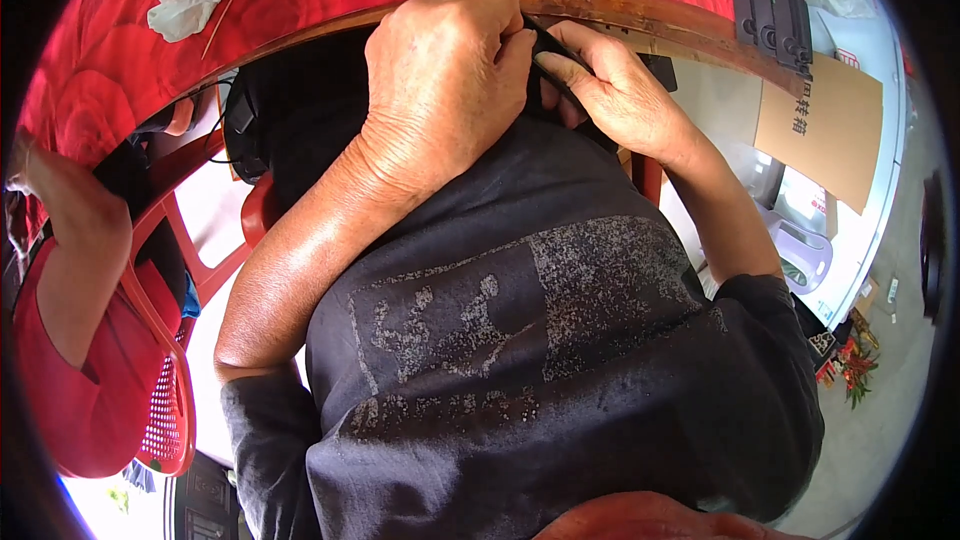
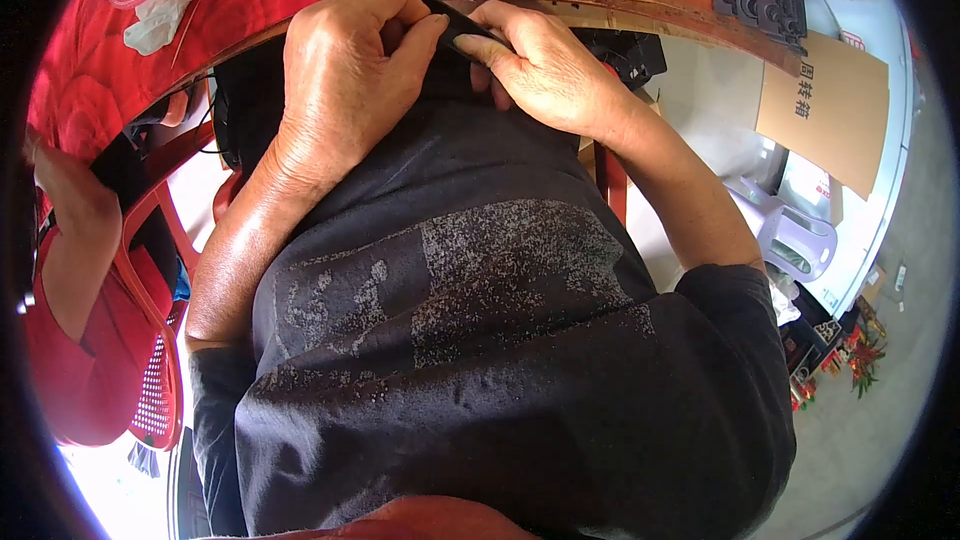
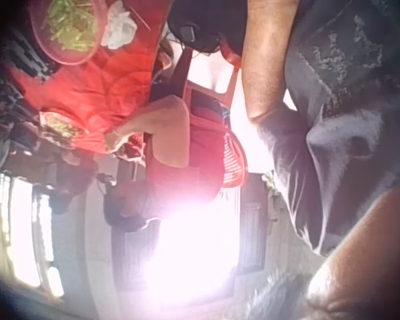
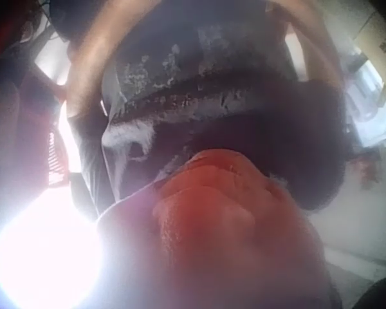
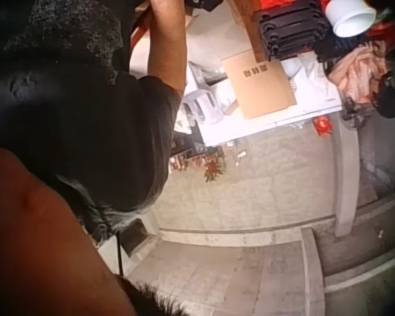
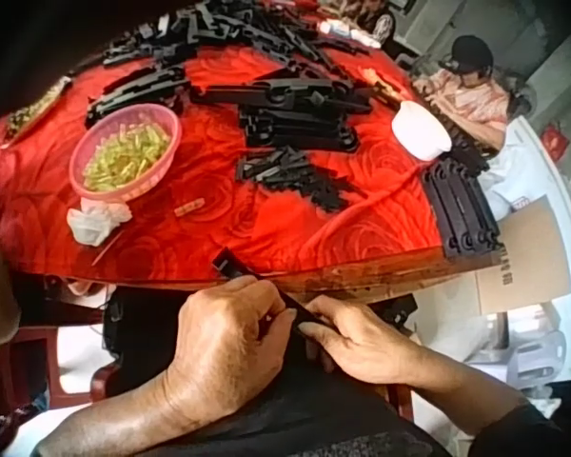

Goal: The person assembles bubble levels by taking small vials from a bowl and pressing them into slots inside black plastic frames by hand.

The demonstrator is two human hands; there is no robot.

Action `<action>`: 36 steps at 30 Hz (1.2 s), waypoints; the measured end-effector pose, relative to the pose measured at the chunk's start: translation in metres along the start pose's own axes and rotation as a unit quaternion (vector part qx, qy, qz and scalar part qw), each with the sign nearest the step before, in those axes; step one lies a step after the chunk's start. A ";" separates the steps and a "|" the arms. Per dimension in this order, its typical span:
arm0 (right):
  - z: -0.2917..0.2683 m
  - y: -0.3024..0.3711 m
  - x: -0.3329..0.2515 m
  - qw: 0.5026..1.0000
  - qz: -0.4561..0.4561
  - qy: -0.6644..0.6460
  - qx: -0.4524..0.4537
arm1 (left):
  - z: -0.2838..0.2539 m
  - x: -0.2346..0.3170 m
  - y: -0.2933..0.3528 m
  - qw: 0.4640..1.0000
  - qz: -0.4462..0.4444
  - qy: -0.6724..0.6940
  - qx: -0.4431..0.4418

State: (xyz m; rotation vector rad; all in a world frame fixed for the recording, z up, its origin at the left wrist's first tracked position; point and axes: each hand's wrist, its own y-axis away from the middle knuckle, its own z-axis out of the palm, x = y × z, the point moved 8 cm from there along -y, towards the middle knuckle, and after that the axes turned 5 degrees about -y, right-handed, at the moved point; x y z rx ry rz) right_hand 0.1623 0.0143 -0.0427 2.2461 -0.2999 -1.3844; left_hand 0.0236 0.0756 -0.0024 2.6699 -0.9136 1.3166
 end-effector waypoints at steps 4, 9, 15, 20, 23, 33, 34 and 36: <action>0.000 0.002 0.004 1.000 -0.001 -0.007 0.003 | -0.002 0.004 -0.001 0.999 0.028 0.000 0.018; -0.005 0.006 -0.013 0.999 -0.006 -0.001 0.033 | -0.014 0.009 0.001 0.999 0.017 0.026 0.033; -0.011 -0.003 -0.025 0.996 -0.060 0.013 0.062 | -0.020 0.005 -0.008 0.998 0.006 0.028 0.047; -0.012 -0.010 -0.024 0.995 -0.069 -0.003 0.069 | -0.022 0.000 -0.019 0.998 0.010 0.028 0.053; -0.012 -0.013 -0.023 0.996 -0.058 -0.023 0.056 | -0.023 -0.003 -0.024 0.999 0.004 0.025 0.040; -0.012 -0.018 -0.021 0.997 -0.065 -0.015 0.030 | -0.021 0.000 -0.028 0.996 0.050 -0.043 0.052; -0.011 -0.017 -0.021 0.997 -0.068 -0.011 0.028 | -0.021 -0.002 -0.028 0.996 0.050 -0.043 0.052; -0.014 -0.014 -0.025 0.997 -0.068 -0.017 0.035 | -0.020 -0.007 -0.029 0.999 0.029 -0.032 0.032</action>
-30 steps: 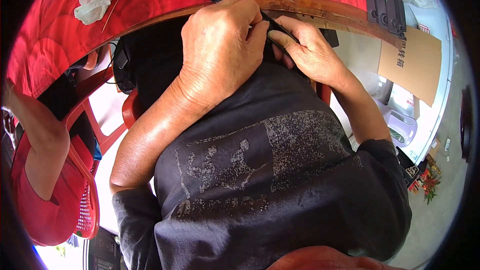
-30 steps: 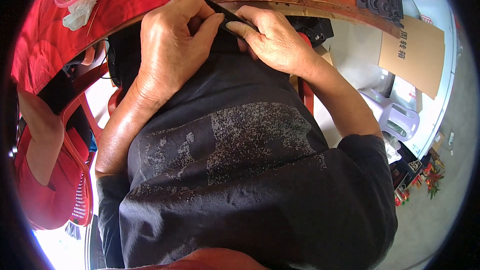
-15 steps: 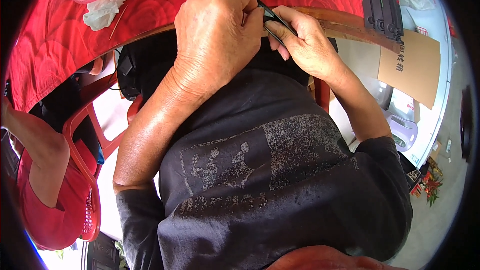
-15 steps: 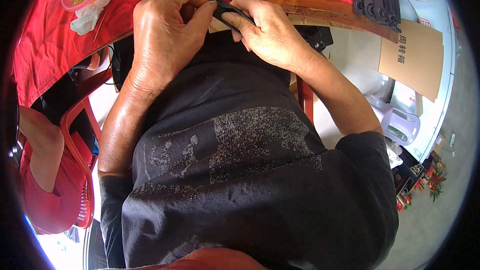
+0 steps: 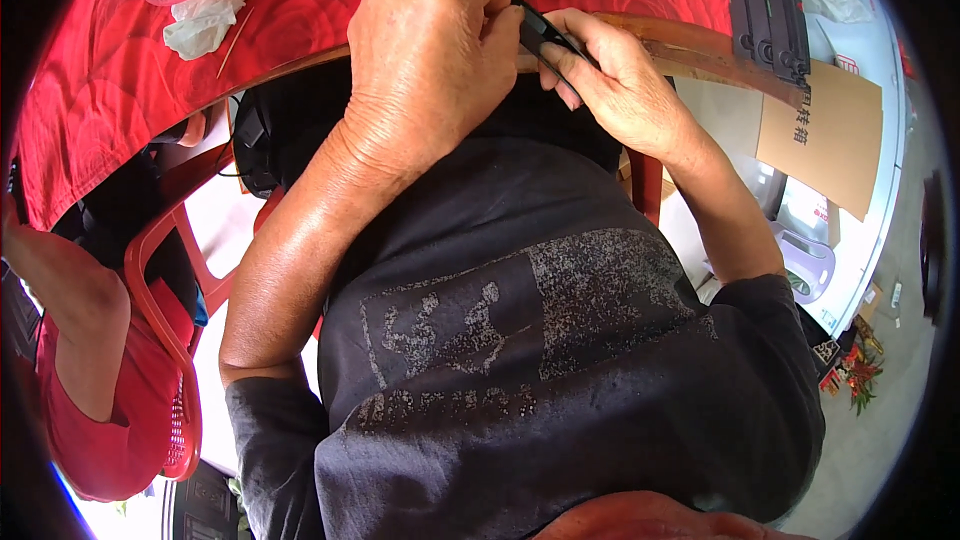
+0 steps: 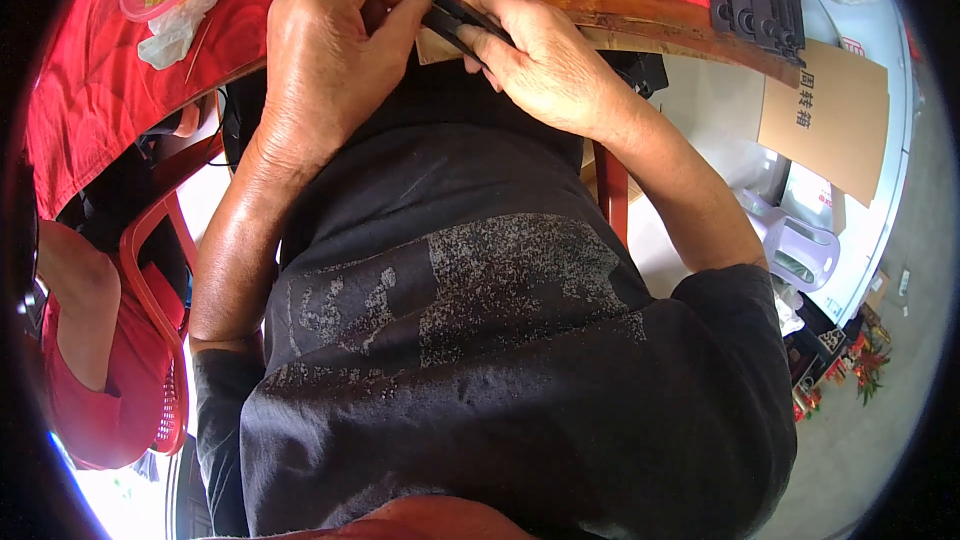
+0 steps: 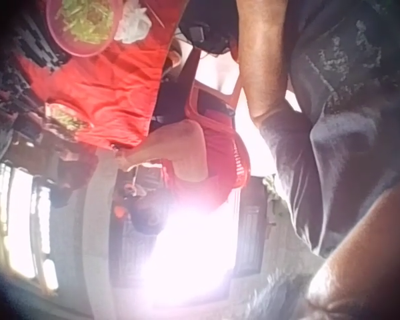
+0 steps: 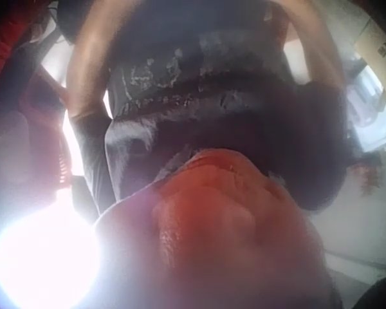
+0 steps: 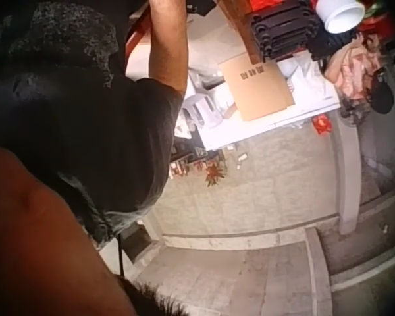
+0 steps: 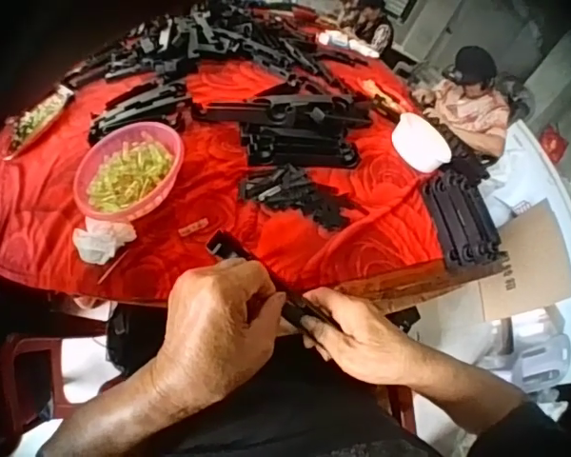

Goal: The person assembles bubble levels by taking small vials from a bowl and pressing them into slots inside black plastic frames by hand.

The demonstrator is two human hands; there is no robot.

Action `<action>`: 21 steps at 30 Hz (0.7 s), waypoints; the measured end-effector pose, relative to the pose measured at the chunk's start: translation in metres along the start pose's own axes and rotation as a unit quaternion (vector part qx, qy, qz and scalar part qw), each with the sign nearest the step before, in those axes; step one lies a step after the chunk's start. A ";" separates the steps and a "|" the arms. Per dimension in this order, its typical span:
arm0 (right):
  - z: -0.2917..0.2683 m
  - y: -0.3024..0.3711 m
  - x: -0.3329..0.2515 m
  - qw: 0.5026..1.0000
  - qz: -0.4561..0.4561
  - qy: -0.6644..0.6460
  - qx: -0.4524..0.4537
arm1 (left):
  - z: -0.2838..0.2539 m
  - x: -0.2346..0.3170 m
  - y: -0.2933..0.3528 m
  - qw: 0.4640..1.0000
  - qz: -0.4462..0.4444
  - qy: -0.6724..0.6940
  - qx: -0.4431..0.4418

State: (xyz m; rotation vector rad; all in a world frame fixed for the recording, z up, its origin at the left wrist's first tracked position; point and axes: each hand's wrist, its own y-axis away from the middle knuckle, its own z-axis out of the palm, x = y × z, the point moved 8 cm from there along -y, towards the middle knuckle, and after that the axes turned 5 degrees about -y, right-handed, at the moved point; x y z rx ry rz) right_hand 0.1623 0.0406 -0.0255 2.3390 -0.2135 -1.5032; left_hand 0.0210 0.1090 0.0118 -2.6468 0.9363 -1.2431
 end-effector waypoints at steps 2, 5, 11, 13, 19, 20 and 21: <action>-0.002 0.002 -0.002 1.000 -0.001 -0.005 0.007 | 0.000 -0.001 0.001 1.000 -0.006 0.006 -0.003; -0.004 0.004 -0.004 1.000 -0.014 0.004 -0.007 | 0.001 -0.003 0.000 0.999 -0.027 0.030 -0.017; -0.004 0.010 -0.007 1.000 -0.007 -0.003 -0.001 | 0.002 -0.007 0.003 0.994 -0.065 0.093 -0.007; -0.004 0.010 -0.007 1.000 -0.009 -0.001 -0.002 | 0.003 -0.008 0.002 0.992 -0.069 0.103 -0.009; -0.005 0.010 -0.009 1.000 -0.012 0.001 -0.004 | 0.001 -0.008 0.003 0.990 -0.068 0.127 -0.002; -0.005 0.010 -0.009 1.000 -0.012 0.001 -0.004 | 0.000 -0.008 0.004 0.989 -0.069 0.130 0.005; -0.006 0.011 -0.010 1.000 -0.016 0.001 -0.002 | -0.001 -0.008 0.004 0.989 -0.069 0.132 0.012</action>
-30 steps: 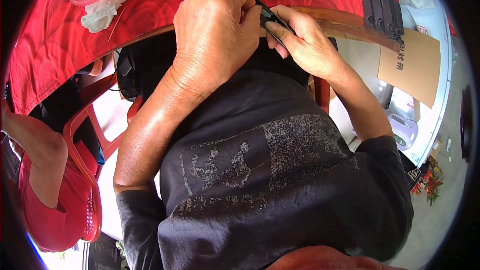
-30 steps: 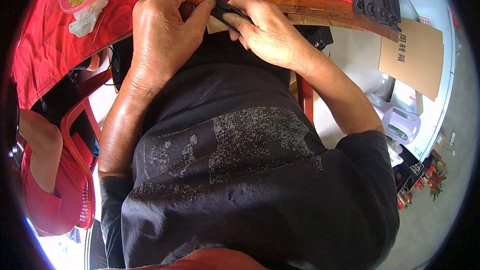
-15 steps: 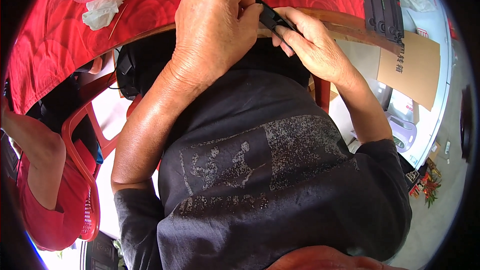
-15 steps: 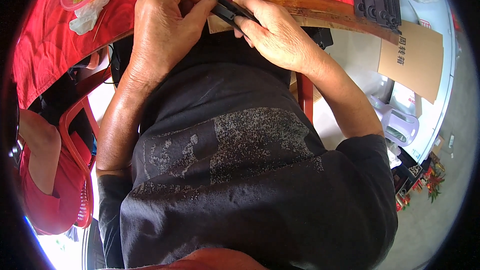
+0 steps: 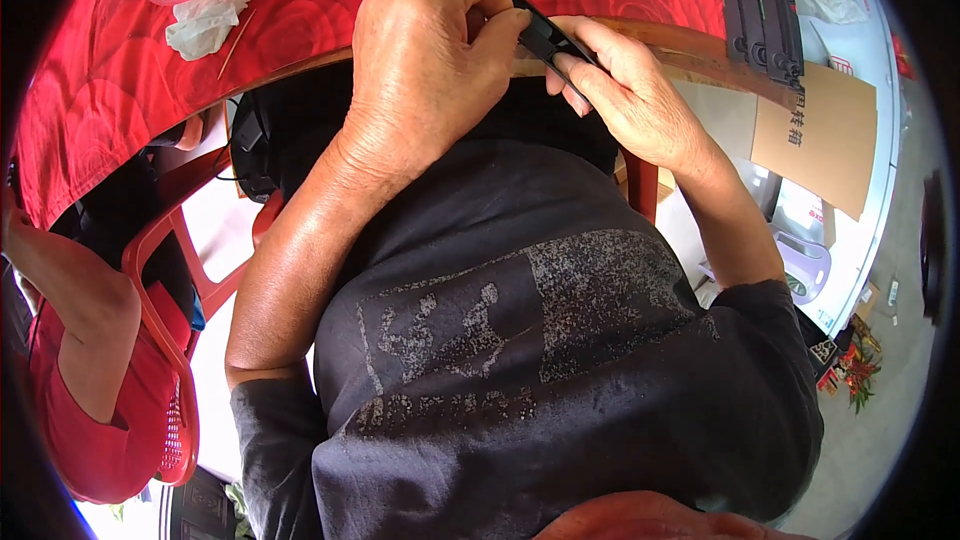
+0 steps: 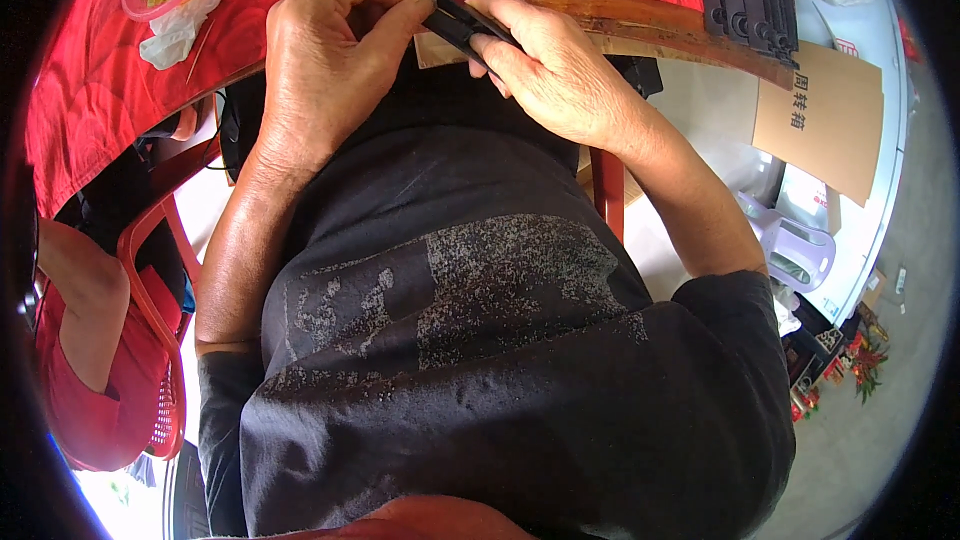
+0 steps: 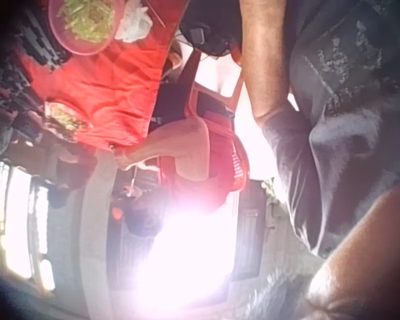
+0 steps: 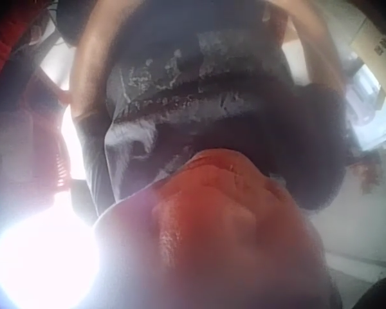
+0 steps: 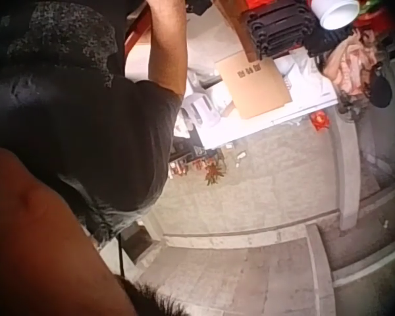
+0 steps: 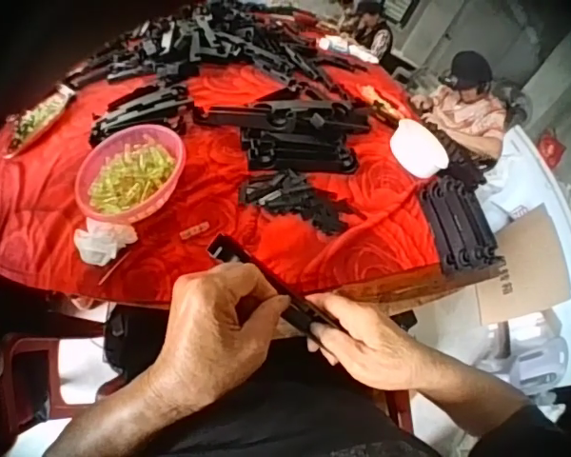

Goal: The person assembles bubble levels by taking small vials from a bowl and pressing them into slots inside black plastic frames by hand.

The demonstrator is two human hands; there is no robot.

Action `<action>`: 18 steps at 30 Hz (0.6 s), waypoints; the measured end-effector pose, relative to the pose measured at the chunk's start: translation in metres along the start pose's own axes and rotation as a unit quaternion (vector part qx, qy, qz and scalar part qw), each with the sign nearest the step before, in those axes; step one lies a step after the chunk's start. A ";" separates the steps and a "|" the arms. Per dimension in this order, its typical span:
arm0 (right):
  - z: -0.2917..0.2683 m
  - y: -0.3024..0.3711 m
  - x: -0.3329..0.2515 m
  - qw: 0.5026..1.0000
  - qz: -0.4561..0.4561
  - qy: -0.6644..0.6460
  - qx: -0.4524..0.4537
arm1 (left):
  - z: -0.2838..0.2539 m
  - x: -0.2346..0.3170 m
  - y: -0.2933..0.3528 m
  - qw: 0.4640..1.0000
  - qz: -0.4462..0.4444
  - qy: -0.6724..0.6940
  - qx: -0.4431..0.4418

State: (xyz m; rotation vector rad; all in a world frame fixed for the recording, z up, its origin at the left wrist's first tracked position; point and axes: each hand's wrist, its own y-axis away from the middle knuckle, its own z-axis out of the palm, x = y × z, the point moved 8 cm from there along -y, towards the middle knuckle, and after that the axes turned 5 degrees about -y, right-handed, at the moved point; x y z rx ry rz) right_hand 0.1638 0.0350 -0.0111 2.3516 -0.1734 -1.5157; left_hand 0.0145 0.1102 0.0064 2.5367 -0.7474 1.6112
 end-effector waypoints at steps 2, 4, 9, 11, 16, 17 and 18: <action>-0.001 0.001 -0.001 1.000 -0.004 0.000 0.003 | 0.000 0.001 0.001 1.000 0.005 0.004 0.004; -0.001 0.001 -0.003 1.000 -0.011 0.000 0.000 | -0.001 0.002 0.001 1.000 0.010 0.007 0.009; -0.003 0.001 -0.003 1.000 -0.018 -0.015 0.007 | -0.004 0.013 0.002 0.998 0.060 0.010 0.021; -0.003 0.002 -0.003 1.000 -0.019 -0.007 0.008 | -0.003 0.010 0.002 0.999 0.047 0.003 0.018; -0.002 0.003 -0.002 1.000 -0.024 -0.015 0.006 | -0.002 0.009 0.003 1.000 0.021 0.006 0.014; -0.001 0.004 -0.002 1.000 -0.023 -0.016 0.006 | -0.001 0.008 0.004 0.999 0.029 0.001 0.019; -0.001 0.004 -0.002 1.000 -0.023 -0.016 0.004 | -0.002 0.009 0.004 0.999 0.037 -0.005 0.024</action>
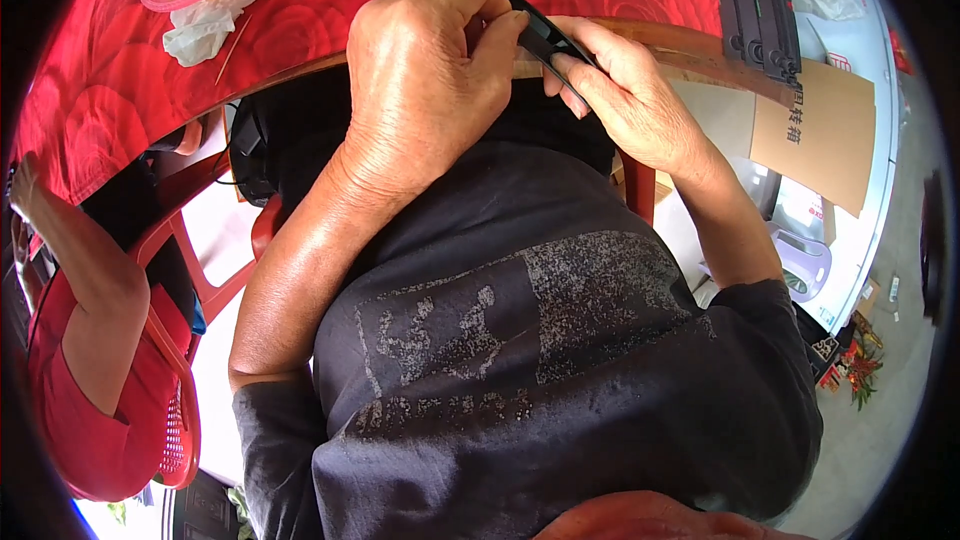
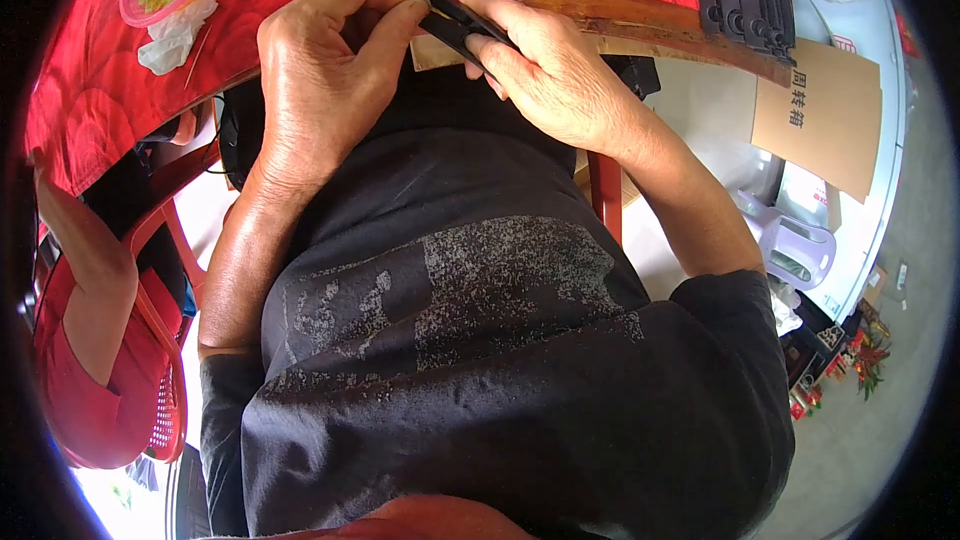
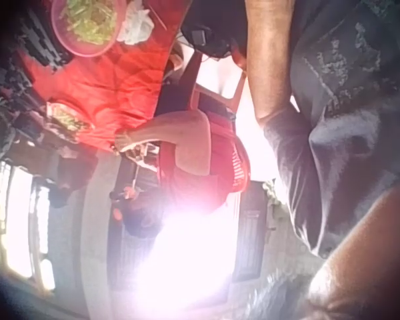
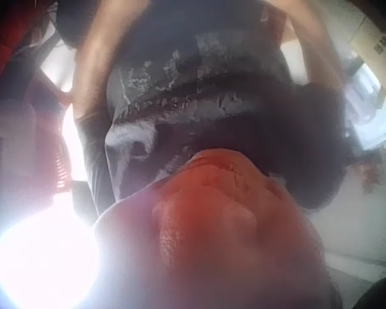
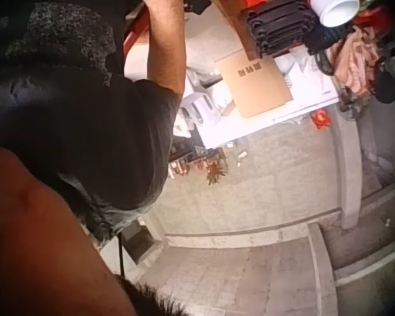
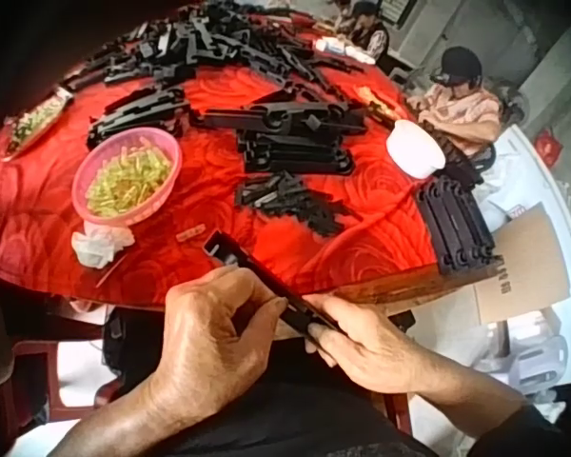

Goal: The person assembles bubble levels by taking small vials from a bowl and pressing them into slots inside black plastic frames by hand.

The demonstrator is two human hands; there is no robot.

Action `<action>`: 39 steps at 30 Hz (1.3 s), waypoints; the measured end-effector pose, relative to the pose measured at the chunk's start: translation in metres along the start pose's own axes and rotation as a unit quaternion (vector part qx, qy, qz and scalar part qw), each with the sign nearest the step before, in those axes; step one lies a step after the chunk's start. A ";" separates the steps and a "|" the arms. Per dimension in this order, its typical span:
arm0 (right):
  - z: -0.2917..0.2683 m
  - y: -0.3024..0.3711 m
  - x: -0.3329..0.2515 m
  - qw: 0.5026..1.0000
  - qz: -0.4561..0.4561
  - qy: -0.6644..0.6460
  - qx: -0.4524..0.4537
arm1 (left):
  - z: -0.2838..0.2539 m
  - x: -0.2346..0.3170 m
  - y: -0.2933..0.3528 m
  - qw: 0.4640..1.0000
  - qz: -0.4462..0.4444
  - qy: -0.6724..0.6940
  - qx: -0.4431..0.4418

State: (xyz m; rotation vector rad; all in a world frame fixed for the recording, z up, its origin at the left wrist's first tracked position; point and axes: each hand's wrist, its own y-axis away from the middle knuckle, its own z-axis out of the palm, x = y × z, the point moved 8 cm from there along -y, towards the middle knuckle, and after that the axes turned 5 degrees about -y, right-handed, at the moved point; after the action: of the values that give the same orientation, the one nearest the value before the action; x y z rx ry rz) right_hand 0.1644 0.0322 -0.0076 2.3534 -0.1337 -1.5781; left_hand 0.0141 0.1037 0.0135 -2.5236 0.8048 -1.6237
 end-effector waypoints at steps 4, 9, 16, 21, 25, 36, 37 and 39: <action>0.000 0.001 -0.001 1.000 -0.005 0.007 0.000 | 0.001 0.000 0.001 1.000 -0.001 0.005 0.001; -0.001 0.001 0.002 1.000 -0.006 0.008 0.012 | 0.003 0.001 0.001 1.000 0.005 -0.015 0.003; 0.000 0.001 0.004 0.999 0.001 0.028 0.016 | 0.002 0.002 0.001 1.000 0.011 -0.027 -0.005; -0.002 0.001 0.002 0.999 -0.002 0.031 0.011 | 0.004 0.002 -0.002 0.998 -0.014 -0.044 -0.043; -0.001 0.002 0.003 0.998 -0.025 0.057 0.016 | 0.006 0.006 -0.003 0.993 -0.004 -0.102 -0.064; -0.004 0.002 0.010 0.994 -0.015 0.095 0.042 | 0.021 0.032 -0.027 0.920 -0.014 -0.281 -0.273; -0.004 0.002 0.009 0.995 -0.024 0.091 0.046 | 0.022 0.030 -0.026 0.920 -0.014 -0.282 -0.272; -0.002 0.003 0.003 0.995 -0.022 0.088 0.036 | 0.026 0.034 -0.026 0.896 0.057 -0.344 -0.273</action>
State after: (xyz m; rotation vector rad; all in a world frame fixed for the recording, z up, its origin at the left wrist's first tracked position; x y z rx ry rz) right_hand 0.1672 0.0289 -0.0088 2.5544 -0.1032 -1.3993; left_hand 0.0579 0.1049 0.0381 -2.9892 1.3833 -0.3906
